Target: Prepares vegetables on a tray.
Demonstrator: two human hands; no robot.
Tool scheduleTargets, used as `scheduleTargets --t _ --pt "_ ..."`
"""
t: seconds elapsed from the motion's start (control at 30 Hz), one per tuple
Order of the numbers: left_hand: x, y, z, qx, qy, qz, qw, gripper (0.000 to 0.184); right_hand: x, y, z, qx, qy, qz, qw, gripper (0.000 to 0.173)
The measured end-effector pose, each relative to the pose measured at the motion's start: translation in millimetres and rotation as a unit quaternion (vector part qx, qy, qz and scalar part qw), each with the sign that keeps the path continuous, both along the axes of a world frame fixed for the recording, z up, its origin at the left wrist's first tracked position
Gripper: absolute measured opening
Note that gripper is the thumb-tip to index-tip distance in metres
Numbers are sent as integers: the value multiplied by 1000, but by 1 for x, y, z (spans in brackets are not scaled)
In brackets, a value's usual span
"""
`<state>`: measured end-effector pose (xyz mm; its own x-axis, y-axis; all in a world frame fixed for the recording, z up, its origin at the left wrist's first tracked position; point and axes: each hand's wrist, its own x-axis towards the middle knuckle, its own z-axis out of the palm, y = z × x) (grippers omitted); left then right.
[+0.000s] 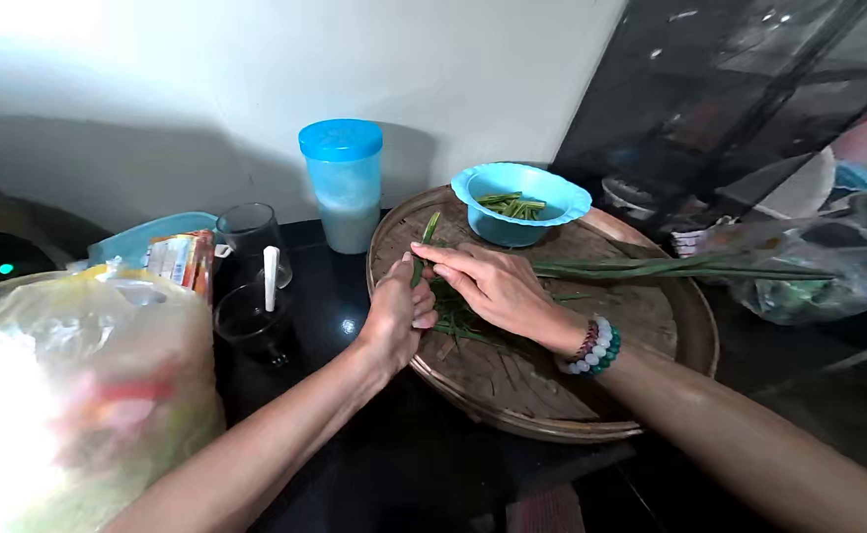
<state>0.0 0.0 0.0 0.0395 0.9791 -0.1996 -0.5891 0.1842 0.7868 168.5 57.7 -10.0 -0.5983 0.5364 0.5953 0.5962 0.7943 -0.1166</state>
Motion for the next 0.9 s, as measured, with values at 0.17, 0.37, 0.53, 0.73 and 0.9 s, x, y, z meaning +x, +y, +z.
scheduleTargets --t 0.17,0.37,0.53,0.73,0.9 --pt "1 -1 2 -16 7 -11 1000 38 2 4 -2 -4 2 -43 999 39" --pt "2 -4 3 -27 8 -28 999 37 11 15 2 -32 -2 -100 994 38" --pt "-1 -10 3 1 -14 -38 999 43 40 31 14 -81 58 -136 986 40" --pt "-2 -2 4 -3 -20 -19 1000 46 12 9 11 -38 54 -27 997 39" --pt "-3 -3 5 -24 -27 -26 999 43 0 2 -2 -9 19 7 1000 40"
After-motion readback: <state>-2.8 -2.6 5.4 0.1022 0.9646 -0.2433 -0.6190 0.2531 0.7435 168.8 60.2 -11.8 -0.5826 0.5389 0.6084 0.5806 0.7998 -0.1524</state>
